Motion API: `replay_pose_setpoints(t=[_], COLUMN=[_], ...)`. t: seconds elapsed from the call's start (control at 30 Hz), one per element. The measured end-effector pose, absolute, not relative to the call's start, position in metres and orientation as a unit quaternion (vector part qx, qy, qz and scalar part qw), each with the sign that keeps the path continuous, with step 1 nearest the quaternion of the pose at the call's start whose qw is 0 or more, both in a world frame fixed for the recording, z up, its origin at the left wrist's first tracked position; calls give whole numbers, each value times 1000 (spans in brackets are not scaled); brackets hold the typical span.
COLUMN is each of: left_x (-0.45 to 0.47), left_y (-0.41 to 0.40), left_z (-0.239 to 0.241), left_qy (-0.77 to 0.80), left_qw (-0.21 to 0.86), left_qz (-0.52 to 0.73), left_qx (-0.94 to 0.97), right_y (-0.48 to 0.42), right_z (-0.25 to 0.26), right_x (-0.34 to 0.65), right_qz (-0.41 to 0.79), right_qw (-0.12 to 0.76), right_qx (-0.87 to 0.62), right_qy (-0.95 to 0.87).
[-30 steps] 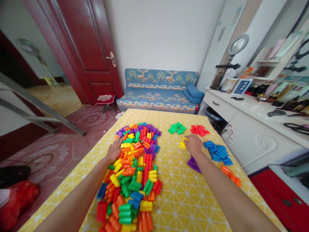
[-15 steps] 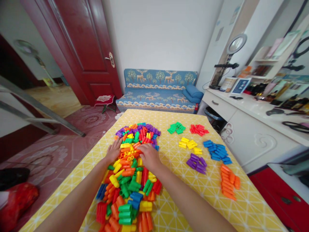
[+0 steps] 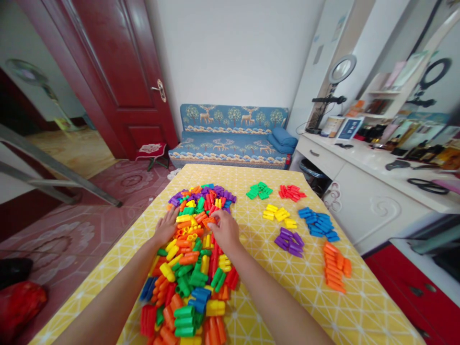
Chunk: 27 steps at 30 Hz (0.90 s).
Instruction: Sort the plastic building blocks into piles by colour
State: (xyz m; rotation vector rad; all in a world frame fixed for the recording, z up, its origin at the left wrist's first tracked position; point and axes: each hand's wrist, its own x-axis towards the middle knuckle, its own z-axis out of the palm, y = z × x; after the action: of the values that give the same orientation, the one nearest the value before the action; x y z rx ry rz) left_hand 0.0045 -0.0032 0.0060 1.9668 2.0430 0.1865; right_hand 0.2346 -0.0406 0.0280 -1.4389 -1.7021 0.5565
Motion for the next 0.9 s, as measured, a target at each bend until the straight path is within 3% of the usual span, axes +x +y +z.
replay_pose_setpoints(t=[0.13,0.27,0.37,0.6,0.9], left_x=[3,2,1,-2,-7], left_y=[-2,0,1,5,10], left_z=[3,-1,-4,-12,-22], left_qy=[711,709,708,708,702], left_qw=[147,147,145,139,131], left_qz=[68,69,72,76,85], left_qx=[685,686,687,688,694], right_y=[-49,-70,-89,-140,-177], right_z=[33,29,16,5,5], right_x=[274,330,365,370,392], right_qz=[364,411,371,126,97], right_qw=[488,382,286,213,236], right_qx=[-523,-534,-571,-709,-672], right_qy=[-597,-632,-674,-660,-695])
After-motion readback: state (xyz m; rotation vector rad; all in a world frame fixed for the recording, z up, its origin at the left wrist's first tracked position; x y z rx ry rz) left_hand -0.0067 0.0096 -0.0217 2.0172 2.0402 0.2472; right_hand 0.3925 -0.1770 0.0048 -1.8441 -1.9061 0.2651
